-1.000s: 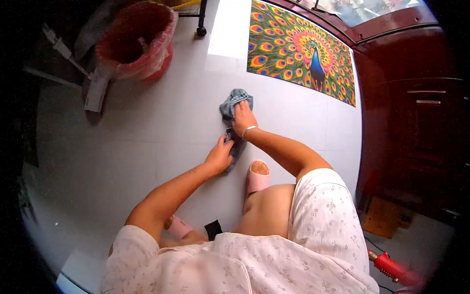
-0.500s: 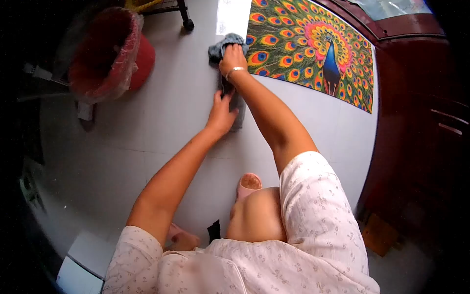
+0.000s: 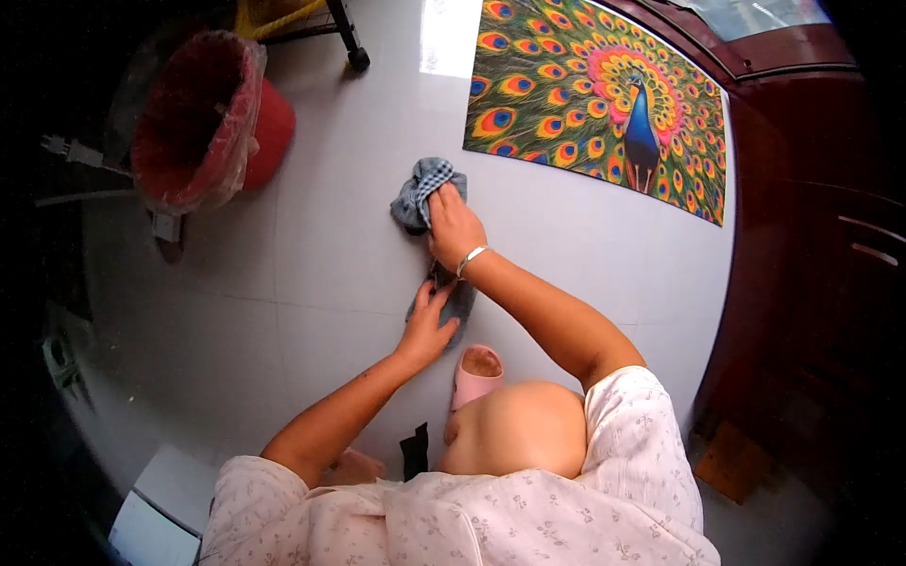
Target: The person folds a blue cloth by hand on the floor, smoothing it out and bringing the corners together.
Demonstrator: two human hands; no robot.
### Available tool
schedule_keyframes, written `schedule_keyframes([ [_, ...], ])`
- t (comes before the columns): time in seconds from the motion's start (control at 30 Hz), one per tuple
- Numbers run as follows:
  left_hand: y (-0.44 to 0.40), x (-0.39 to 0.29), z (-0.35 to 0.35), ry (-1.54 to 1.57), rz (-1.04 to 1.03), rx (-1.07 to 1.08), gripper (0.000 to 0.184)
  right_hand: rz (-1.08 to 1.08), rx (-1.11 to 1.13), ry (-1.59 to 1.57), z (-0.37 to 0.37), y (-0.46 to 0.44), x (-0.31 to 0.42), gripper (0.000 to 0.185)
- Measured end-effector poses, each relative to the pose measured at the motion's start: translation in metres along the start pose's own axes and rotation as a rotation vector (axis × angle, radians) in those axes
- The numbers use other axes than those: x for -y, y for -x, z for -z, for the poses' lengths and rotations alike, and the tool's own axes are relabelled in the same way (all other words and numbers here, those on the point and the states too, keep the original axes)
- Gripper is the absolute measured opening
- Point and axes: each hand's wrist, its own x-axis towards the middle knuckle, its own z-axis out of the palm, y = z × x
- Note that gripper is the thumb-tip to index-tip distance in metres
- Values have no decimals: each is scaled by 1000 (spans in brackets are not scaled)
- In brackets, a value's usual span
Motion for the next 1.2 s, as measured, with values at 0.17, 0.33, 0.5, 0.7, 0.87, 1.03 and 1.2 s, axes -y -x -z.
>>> schedule_keyframes([
  [0.17, -38, -21, 11, -97, -15, -79, 76, -7, -134, 22, -4, -45, -17, 71],
  [0.33, -91, -49, 31, -51, -19, -272, 84, -69, -186, 7, 1, -146, -34, 73],
  [0.5, -118, -50, 53, 49, 10, -398, 83, 28, -149, 53, 4, -196, -16, 65],
  [0.7, -122, -40, 54, 172, 14, -499, 85, 382, -125, 86, -10, -216, 2, 55],
  [0.87, -124, -18, 52, 134, -11, -655, 87, 574, 43, 28, -31, -225, 39, 51],
  [1.03, -84, 4, 45, 128, 40, -670, 84, 651, 223, -204, -49, -182, 66, 57],
  [1.2, -15, 31, 33, 166, 78, -627, 81, 582, 333, -418, -74, -109, 89, 58],
])
